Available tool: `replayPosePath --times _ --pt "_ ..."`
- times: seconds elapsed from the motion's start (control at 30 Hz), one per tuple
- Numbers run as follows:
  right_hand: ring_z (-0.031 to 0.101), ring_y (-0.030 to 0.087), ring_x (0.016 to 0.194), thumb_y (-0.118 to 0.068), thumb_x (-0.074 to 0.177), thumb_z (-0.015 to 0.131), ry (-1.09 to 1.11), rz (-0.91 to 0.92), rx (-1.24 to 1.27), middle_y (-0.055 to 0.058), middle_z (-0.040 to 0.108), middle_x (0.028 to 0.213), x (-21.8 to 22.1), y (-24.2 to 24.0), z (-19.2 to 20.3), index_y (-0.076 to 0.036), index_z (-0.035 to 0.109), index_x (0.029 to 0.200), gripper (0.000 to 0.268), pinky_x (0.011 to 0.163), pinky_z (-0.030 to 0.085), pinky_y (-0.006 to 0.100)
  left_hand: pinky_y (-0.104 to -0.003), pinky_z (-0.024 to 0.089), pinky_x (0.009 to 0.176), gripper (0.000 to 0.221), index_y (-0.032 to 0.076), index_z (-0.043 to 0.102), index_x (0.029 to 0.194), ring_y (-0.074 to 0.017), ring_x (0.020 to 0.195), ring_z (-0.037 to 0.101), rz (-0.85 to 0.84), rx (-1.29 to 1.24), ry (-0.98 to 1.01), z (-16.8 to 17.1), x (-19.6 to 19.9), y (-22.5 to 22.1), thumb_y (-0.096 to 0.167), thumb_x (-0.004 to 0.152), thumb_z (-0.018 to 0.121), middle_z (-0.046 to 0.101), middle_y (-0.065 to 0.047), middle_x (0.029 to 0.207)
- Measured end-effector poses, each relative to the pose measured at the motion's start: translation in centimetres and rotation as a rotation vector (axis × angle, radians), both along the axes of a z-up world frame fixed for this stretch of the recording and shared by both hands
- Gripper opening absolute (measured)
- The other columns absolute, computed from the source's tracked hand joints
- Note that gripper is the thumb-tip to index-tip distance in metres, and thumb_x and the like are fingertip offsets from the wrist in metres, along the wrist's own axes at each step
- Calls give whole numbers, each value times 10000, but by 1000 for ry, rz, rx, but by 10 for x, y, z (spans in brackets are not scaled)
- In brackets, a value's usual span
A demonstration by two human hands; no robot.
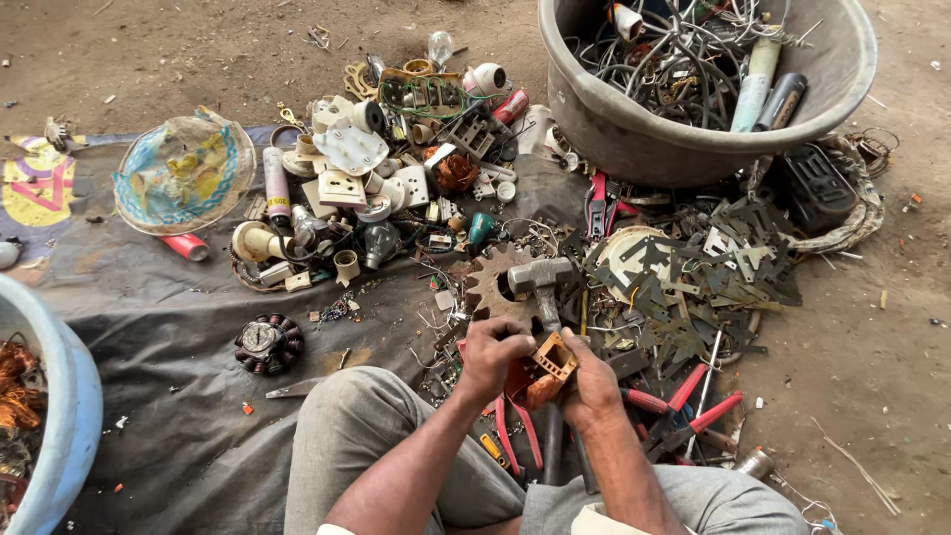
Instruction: The person uses pliers and a hammer to separate a copper coil from a metal gear while sitting on a ground-level workspace surrounded by scrap electrical parts.
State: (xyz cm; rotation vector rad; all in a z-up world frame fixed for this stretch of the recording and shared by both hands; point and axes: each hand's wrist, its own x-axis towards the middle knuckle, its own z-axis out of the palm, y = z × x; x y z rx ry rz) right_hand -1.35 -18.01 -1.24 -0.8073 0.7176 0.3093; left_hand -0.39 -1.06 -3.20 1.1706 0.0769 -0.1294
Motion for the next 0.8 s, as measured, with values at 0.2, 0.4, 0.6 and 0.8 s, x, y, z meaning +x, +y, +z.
replayPosePath --times 0.2,0.4,0.6,0.8 --pt "731 219 841 -295 1012 573 -17 144 56 91 734 962 -3 2 6 -47 676 1079 277 759 618 389 -328 549 537 62 33 669 727 -149 567 585 -2 -226 95 7 7 7 82 762 681 616 -56 662" --pt "721 220 828 -337 997 598 -186 104 30 83 735 946 -5 7 -2 -50 667 1086 308 747 626 393 -329 513 546 55 78 569 745 -167 569 566 174 -681 384 14 15 9 59 746 620 575 -46 633" --pt "719 205 905 -361 897 664 -498 235 -330 93 720 1030 -13 5 15 -48 656 1212 444 780 638 357 -308 527 551 75 72 518 756 -137 552 507 472 -905 487 -8 37 20 45 808 566 524 -37 647" --pt "728 145 937 -313 1010 611 -1096 461 -1030 85 700 1195 -18 21 8 -123 638 1215 281 778 644 299 -261 380 361 127 50 479 732 -123 435 407 607 -724 578 -6 43 38 26 837 546 473 -35 604"
